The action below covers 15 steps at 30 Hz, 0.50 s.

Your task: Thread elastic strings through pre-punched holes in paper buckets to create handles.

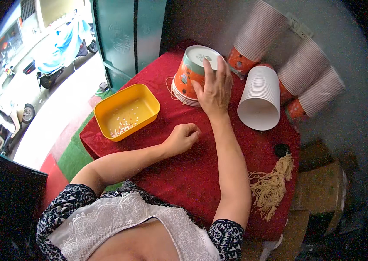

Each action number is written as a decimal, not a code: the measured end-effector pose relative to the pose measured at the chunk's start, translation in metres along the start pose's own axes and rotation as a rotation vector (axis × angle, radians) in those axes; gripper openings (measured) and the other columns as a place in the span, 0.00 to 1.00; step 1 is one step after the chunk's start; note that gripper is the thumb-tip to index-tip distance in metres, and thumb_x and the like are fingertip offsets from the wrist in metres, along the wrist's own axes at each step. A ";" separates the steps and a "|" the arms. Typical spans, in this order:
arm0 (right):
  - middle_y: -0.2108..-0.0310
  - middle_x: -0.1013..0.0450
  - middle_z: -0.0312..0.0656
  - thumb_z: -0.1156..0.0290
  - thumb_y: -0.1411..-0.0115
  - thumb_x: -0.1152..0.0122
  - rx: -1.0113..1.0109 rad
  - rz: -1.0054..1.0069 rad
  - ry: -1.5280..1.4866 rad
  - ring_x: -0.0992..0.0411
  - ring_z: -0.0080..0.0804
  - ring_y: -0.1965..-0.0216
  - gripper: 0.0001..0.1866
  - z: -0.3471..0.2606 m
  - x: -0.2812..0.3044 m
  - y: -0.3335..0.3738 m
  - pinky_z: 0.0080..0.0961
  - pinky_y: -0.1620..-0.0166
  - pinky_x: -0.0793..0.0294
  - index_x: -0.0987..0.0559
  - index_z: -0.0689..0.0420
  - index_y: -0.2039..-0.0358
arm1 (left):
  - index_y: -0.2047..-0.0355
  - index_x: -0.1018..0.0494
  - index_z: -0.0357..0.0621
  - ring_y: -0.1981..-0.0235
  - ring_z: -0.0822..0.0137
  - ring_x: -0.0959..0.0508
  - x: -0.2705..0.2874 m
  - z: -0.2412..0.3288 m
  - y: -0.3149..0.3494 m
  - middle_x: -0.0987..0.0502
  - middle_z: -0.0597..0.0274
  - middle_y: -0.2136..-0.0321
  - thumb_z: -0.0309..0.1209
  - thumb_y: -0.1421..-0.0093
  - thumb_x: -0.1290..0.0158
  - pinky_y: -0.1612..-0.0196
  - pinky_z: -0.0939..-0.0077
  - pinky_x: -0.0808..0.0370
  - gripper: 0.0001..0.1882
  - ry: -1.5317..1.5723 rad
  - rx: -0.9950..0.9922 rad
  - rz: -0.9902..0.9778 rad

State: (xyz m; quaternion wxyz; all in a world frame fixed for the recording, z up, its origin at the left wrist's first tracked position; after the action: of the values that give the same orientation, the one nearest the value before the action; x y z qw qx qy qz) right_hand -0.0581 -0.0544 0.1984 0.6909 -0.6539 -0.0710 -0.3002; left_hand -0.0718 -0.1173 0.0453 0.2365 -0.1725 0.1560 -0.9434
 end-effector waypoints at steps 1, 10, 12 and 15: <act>0.42 0.41 0.53 0.64 0.52 0.29 0.010 -0.043 0.000 0.41 0.54 0.41 0.36 0.003 -0.009 -0.004 0.46 0.40 0.39 0.34 0.57 0.44 | 0.69 0.25 0.31 0.76 0.58 0.21 0.000 -0.004 -0.001 0.22 0.44 0.76 0.27 0.42 0.50 0.70 0.64 0.25 0.09 0.039 0.089 -0.013; 0.66 0.27 0.54 0.66 0.46 0.34 -0.167 -0.092 -0.125 0.28 0.53 0.62 0.17 0.054 -0.026 -0.007 0.42 0.58 0.27 0.29 0.63 0.64 | 0.53 0.33 0.28 0.77 0.67 0.24 0.007 -0.038 -0.002 0.26 0.55 0.72 0.24 0.37 0.54 0.78 0.75 0.24 0.14 0.368 0.477 -0.028; 0.66 0.26 0.54 0.65 0.46 0.34 -0.226 -0.061 -0.137 0.27 0.53 0.63 0.17 0.068 -0.020 -0.001 0.43 0.60 0.28 0.28 0.61 0.63 | 0.45 0.39 0.22 0.70 0.63 0.23 0.011 -0.046 -0.009 0.28 0.48 0.65 0.22 0.37 0.55 0.72 0.70 0.22 0.21 0.505 0.515 0.078; 0.67 0.25 0.54 0.64 0.45 0.34 -0.343 -0.038 -0.191 0.26 0.53 0.64 0.17 0.098 -0.013 0.008 0.42 0.61 0.27 0.27 0.62 0.63 | 0.39 0.51 0.19 0.66 0.62 0.24 0.021 -0.062 -0.022 0.29 0.45 0.61 0.21 0.37 0.57 0.64 0.67 0.22 0.28 0.682 0.627 0.219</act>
State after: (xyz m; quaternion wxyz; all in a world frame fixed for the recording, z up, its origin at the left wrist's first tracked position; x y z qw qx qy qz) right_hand -0.0355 0.0426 0.1989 0.5535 -0.7861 -0.0964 -0.2576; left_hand -0.1227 -0.0960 0.0039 0.3105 0.2442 -0.0500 -0.9173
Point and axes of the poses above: each hand's wrist, its own y-axis away from the middle knuckle, its own x-axis out of the back of the hand, z = x × y, the point moved 9 cm from there along -y, towards the middle knuckle
